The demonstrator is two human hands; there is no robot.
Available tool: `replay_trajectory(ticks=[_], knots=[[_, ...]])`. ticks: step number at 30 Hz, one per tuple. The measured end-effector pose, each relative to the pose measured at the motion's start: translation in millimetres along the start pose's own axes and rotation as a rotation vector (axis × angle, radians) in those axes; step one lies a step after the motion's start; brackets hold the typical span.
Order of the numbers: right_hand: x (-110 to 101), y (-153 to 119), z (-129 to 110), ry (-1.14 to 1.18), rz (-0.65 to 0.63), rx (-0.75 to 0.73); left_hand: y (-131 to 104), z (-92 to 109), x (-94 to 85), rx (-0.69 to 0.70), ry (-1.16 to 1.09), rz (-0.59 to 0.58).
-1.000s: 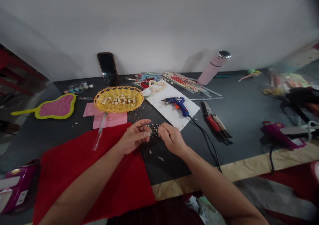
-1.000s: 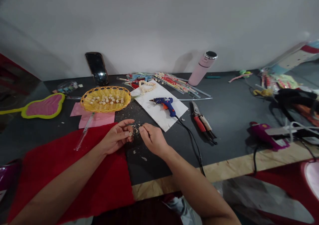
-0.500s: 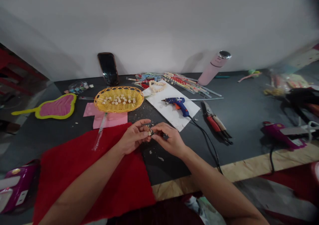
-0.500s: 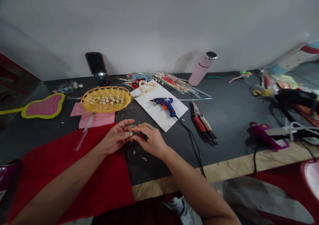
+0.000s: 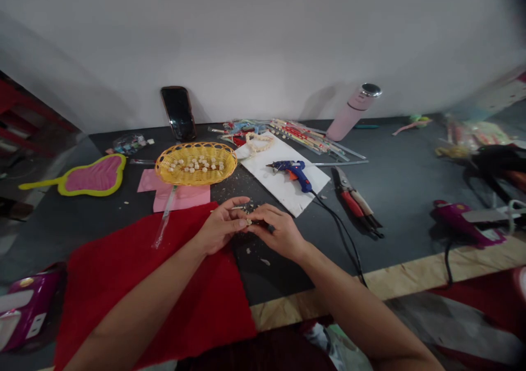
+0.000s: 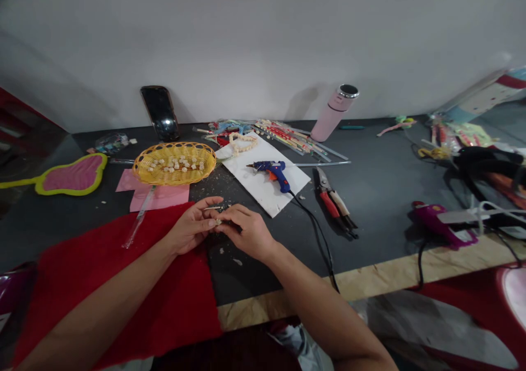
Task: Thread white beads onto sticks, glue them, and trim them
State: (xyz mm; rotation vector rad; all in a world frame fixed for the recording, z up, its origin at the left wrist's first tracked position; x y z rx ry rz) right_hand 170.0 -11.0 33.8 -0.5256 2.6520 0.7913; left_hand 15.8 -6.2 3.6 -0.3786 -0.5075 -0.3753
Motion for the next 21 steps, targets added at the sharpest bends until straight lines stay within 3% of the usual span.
replay_trajectory(ticks=[21], knots=[[6.4,-0.7,2.9,-0.002,0.025,-0.015,-0.6,0.6,-3.1,-0.005,0.041,0.029]])
Point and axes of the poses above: each hand's wrist, its own y-axis towards the middle knuckle, its own x-axis out of the palm, z = x × y, the point moved 3 cm from there along y, towards the middle knuckle, and after that the axes turned 4 degrees about y, right-handed, at the moved point
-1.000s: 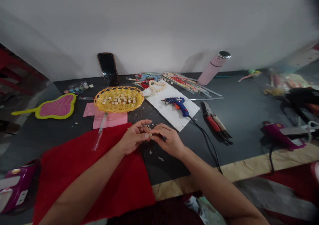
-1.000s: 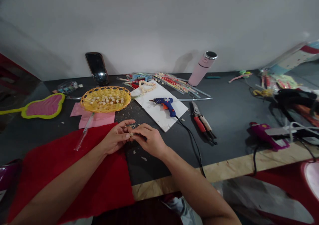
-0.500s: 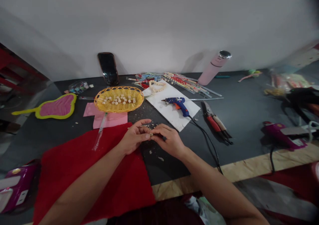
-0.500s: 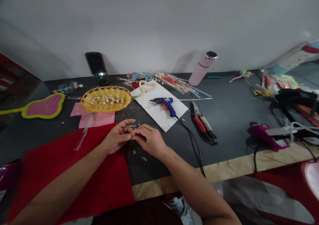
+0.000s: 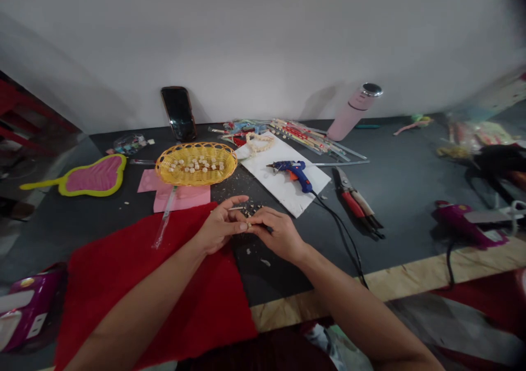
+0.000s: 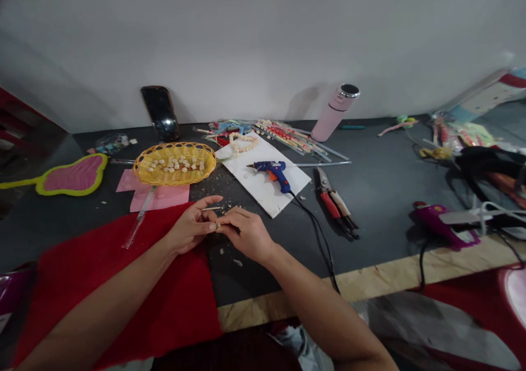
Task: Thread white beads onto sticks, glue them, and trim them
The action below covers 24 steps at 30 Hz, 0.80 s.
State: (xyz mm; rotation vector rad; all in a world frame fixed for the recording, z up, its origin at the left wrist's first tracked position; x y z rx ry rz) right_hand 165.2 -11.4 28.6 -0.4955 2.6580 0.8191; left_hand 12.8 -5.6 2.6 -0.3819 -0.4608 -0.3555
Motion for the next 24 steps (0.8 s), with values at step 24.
replay_trajectory(ticks=[24], knots=[[-1.3,1.2,0.2,0.028,-0.024,0.016,2.3,-1.0,0.2,0.014,-0.041,-0.004]])
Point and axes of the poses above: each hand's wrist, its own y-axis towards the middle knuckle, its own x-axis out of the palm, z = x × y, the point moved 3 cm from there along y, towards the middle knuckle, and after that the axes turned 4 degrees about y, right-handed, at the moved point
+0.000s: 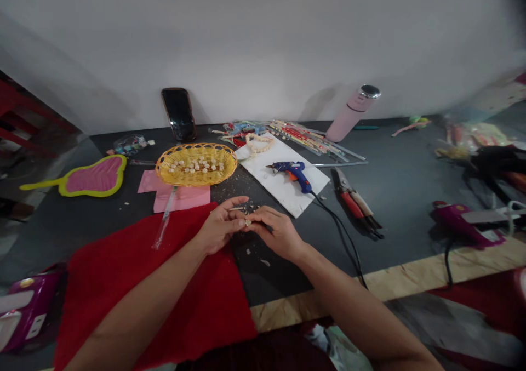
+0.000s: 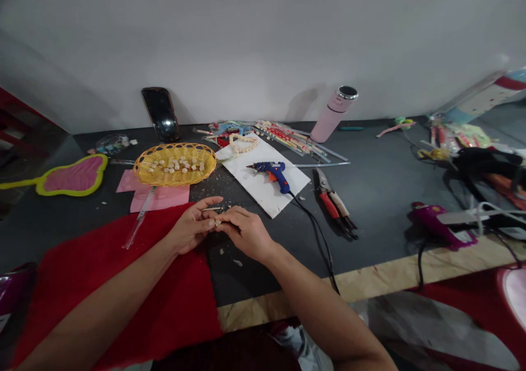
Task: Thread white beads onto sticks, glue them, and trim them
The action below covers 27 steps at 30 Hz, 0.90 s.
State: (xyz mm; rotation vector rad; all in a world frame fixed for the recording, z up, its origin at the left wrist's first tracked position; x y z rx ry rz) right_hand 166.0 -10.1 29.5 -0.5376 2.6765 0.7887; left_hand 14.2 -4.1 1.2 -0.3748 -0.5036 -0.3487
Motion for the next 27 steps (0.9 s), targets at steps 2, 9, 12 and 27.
replay_trajectory(ticks=[2,9,12,27], knots=[[-0.2,-0.1,0.0,-0.01,-0.002,-0.007,0.1,-0.2,-0.2,-0.002,0.0,-0.006],[-1.3,-0.8,-0.6,-0.013,0.0,-0.033,0.1,-1.0,-0.2,-0.003,-0.004,-0.018],[-1.1,-0.8,0.1,-0.016,-0.003,-0.032,-0.3,-0.4,0.3,-0.005,-0.002,-0.011],[-3.2,-0.6,-3.6,-0.024,-0.038,-0.023,-1.4,0.0,1.9,-0.003,-0.003,-0.031]])
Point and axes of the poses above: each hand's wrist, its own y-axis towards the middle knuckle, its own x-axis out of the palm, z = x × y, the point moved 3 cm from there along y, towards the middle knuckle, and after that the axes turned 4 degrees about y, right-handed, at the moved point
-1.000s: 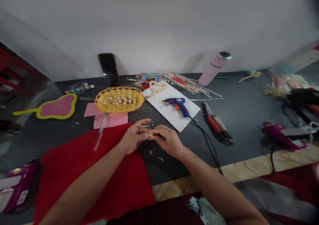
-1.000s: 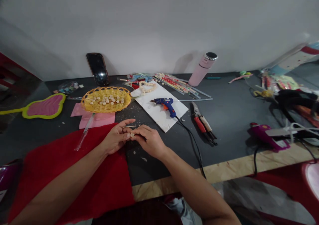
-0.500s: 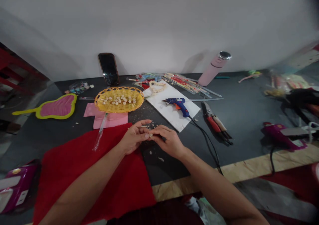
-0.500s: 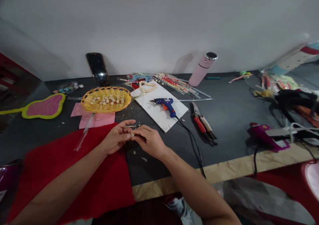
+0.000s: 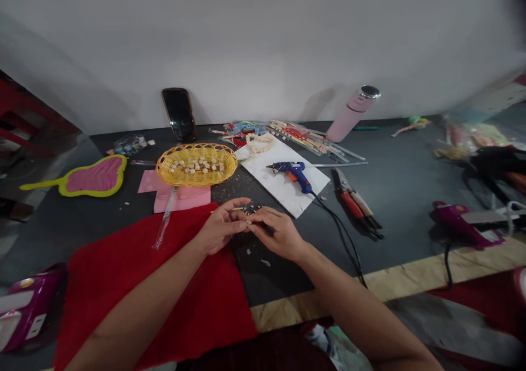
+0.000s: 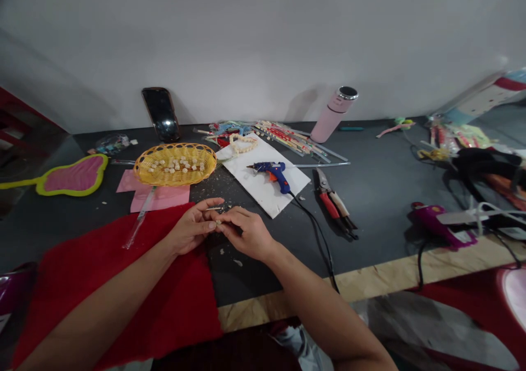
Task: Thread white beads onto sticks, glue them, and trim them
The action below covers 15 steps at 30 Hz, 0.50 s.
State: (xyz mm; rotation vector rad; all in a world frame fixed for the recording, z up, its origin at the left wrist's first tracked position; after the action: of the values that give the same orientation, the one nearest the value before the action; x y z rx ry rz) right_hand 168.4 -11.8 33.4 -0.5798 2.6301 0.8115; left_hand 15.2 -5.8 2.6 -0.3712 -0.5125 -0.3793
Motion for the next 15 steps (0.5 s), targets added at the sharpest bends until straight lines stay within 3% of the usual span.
replay_trajectory(ticks=[15], knots=[[0.4,0.6,2.4,-0.014,-0.007,-0.006,0.0,-1.1,-1.5,0.012,0.023,0.005]])
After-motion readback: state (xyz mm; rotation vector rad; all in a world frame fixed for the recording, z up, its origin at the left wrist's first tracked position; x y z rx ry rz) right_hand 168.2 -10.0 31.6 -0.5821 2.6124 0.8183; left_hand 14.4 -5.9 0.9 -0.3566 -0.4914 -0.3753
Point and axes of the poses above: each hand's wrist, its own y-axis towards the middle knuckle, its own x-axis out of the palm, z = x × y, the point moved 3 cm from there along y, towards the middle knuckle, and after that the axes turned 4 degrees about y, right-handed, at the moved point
